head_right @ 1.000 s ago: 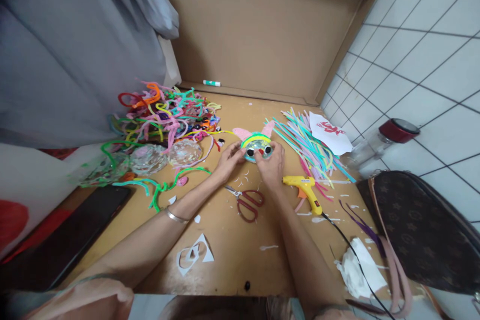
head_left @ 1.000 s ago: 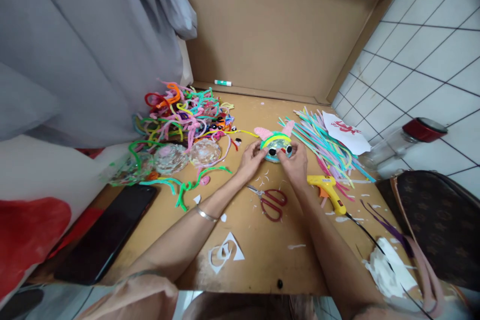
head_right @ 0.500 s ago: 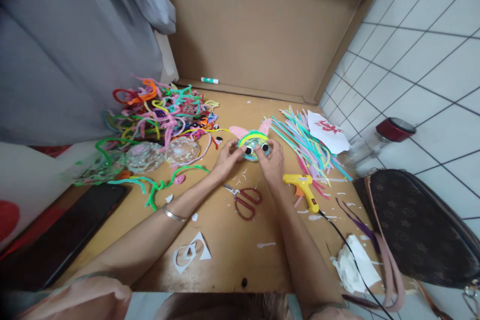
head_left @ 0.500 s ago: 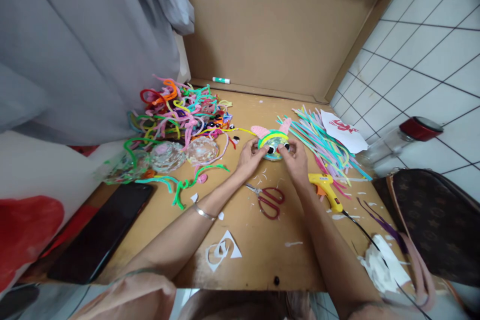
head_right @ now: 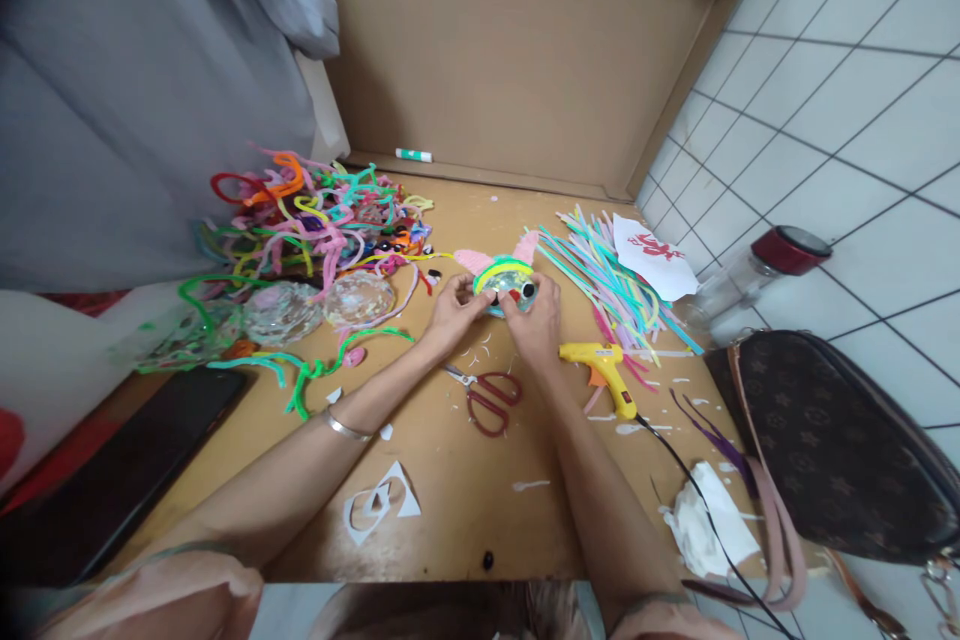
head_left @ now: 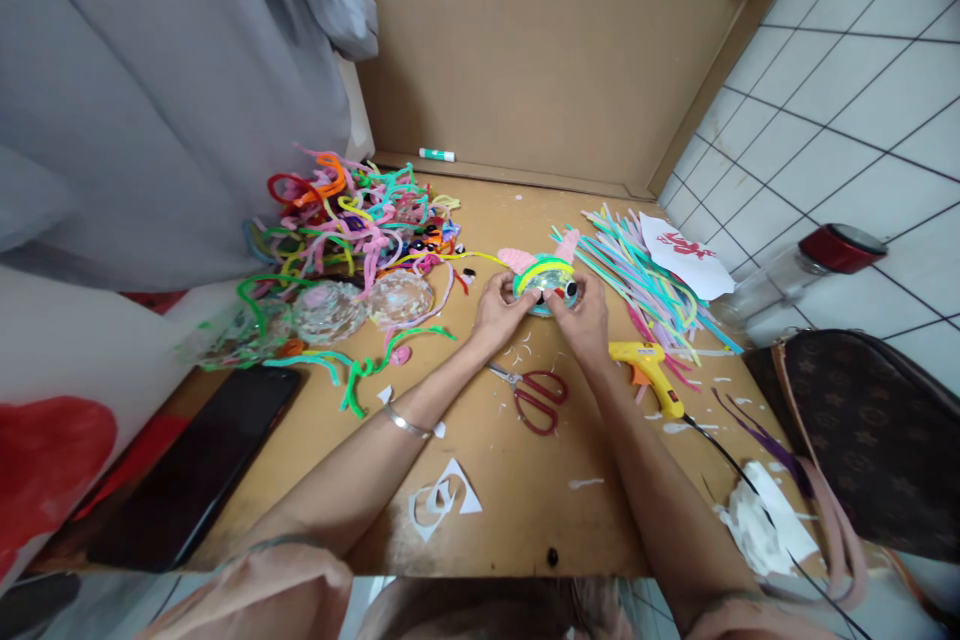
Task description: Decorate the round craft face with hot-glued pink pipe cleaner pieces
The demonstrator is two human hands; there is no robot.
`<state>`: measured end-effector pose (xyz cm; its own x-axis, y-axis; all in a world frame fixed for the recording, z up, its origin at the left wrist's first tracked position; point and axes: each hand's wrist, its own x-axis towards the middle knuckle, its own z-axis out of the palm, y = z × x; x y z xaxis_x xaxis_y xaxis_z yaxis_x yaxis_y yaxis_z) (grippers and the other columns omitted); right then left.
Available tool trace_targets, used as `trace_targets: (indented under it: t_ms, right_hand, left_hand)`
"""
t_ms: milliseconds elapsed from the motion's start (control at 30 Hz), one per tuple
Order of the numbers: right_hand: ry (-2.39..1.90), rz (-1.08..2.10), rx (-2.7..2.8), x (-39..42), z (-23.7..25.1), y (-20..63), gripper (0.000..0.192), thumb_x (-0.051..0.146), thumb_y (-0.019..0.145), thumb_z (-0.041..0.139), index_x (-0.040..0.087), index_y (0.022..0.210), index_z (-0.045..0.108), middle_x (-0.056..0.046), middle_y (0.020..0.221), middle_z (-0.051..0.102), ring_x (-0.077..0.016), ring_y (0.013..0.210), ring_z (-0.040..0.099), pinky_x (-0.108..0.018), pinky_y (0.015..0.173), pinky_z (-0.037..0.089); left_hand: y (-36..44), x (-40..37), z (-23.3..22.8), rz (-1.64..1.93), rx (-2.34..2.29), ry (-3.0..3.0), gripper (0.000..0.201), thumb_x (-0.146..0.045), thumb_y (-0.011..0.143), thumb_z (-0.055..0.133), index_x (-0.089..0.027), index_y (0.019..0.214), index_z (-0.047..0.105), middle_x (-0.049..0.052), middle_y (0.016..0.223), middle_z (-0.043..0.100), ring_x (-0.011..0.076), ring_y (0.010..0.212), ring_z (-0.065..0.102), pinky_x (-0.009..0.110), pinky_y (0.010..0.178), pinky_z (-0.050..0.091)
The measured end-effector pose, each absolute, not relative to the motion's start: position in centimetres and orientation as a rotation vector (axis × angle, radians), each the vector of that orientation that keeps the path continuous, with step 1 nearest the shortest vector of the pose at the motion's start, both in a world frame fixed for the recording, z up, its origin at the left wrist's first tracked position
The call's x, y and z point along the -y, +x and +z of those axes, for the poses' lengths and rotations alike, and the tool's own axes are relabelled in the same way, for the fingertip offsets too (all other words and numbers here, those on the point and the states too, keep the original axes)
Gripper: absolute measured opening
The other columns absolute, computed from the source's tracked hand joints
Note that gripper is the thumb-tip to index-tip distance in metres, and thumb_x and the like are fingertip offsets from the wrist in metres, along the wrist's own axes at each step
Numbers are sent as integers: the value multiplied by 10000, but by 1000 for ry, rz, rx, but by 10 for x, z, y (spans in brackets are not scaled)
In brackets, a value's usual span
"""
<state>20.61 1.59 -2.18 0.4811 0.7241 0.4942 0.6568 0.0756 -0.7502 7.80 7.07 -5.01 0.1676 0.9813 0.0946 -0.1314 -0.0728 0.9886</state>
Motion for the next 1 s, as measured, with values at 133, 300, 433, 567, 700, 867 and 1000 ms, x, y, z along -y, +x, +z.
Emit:
trace_targets:
  t_ms: [133,300,433,567,700,867,1000]
  right_hand:
    - [-1605,94,1221,-15,-21,208,458,495,723,643,180,1045,560,-109,1036,606,-259,967,566,-462,904,473]
    - [-1569,215,1184,-15,-23,215,439,563,828,539,191,1055,585,-99,1016,631,-239,977,576,-425,875,484]
    - [-1548,250,1195,-16,-25,219,436,587,869,486,207,1048,601,-88,992,650,-234,969,585,-418,868,486]
    - [-1546,238,1188,-17,-25,219,453,600,860,492,202,1045,601,-99,1008,649,-234,955,590,-418,860,489]
    - [-1553,240,1165,-17,-25,218,458,609,842,510,204,1038,594,-102,1027,642,-234,941,592,-427,866,486]
    - [-1561,208,1168,-14,-23,213,470,601,804,553,196,1041,578,-112,1056,626,-246,978,579,-448,894,479]
    - [-1584,149,1162,-15,-25,208,467,557,756,620,193,1041,558,-110,1048,614,-254,984,571,-457,902,476]
  left_hand:
    - [79,-69,-48,1188,-959,1246,570,-431,662,807,-146,1106,592,84,1025,643,159,818,595,307,751,514]
    - [78,-71,-52,1226,-906,1235,602,-473,664,806,-160,1138,608,81,1028,639,184,897,612,336,827,520]
    - [77,-73,-54,1224,-877,1244,600,-491,663,802,-167,1133,618,89,1057,632,195,923,611,346,847,515]
    - [77,-73,-55,1205,-886,1259,650,-481,628,828,-159,1148,609,98,1062,634,194,928,601,351,866,505]
    - [77,-74,-55,1201,-929,1291,673,-463,616,837,-156,1167,603,102,1078,632,191,934,591,353,871,497]
    - [78,-74,-55,1214,-944,1316,646,-450,628,826,-143,1153,607,107,1099,627,187,926,588,340,849,504]
    - [78,-74,-54,1210,-935,1310,637,-442,632,823,-149,1152,602,106,1108,625,168,881,584,319,810,514]
